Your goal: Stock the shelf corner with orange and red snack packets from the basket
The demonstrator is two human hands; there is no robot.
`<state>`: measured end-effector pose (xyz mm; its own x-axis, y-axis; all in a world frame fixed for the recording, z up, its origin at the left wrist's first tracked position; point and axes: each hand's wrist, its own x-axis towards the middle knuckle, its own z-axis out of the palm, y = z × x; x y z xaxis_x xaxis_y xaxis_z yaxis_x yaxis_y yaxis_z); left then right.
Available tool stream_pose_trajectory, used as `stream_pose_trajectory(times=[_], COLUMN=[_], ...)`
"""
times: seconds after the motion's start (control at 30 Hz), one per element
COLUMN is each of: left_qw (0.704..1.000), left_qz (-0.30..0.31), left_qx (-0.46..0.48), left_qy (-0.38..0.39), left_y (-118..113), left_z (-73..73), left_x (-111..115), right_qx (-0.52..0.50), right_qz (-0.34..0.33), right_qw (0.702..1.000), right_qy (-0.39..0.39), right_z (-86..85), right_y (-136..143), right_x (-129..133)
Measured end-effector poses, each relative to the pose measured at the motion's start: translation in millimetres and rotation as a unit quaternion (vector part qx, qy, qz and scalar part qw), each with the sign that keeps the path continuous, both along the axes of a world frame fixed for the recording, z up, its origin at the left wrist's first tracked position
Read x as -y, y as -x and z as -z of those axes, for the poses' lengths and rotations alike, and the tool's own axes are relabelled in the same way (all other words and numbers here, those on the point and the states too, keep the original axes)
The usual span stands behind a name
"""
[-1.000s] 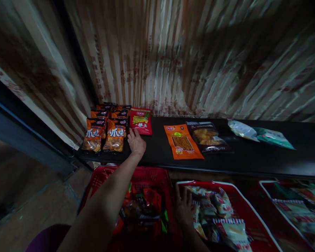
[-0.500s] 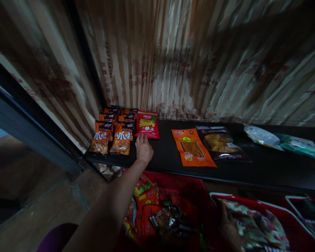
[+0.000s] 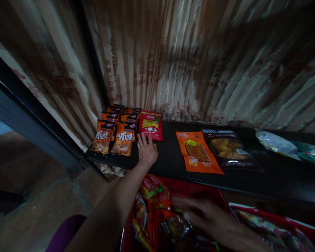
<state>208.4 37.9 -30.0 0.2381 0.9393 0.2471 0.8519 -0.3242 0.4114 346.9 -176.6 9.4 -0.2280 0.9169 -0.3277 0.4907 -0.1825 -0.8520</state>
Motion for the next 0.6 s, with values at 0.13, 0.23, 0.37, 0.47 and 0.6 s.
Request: stream_pose_trajectory(times=[0.13, 0.23, 0.37, 0.47, 0.6], left_qw=[1.0, 1.0, 1.0, 0.999, 0.999], left_qz=[-0.003, 0.003, -0.005, -0.006, -0.012], left_qx=[-0.003, 0.008, 0.023, 0.031, 0.035], left_qy=[0.024, 0.023, 0.019, 0.014, 0.014], left_y=[1, 2, 0, -2, -3], left_z=[-1.0, -0.3, 2.6, 4.7, 4.6], left_x=[0, -1, -3, -5, -5], right_qx=[0.088, 0.22, 0.252, 0.26, 0.264], right_qz=[0.076, 0.228, 0.271, 0.272, 0.27], right_qw=[0.96, 0.898, 0.885, 0.884, 0.878], right_qy=[-0.254, -0.303, -0.282, -0.279, -0.293], right_z=[-42.5, -23.8, 14.5, 30.1, 42.2], right_y=[33, 34, 25, 21, 15], right_x=[-101, -178, -235, -247, -250])
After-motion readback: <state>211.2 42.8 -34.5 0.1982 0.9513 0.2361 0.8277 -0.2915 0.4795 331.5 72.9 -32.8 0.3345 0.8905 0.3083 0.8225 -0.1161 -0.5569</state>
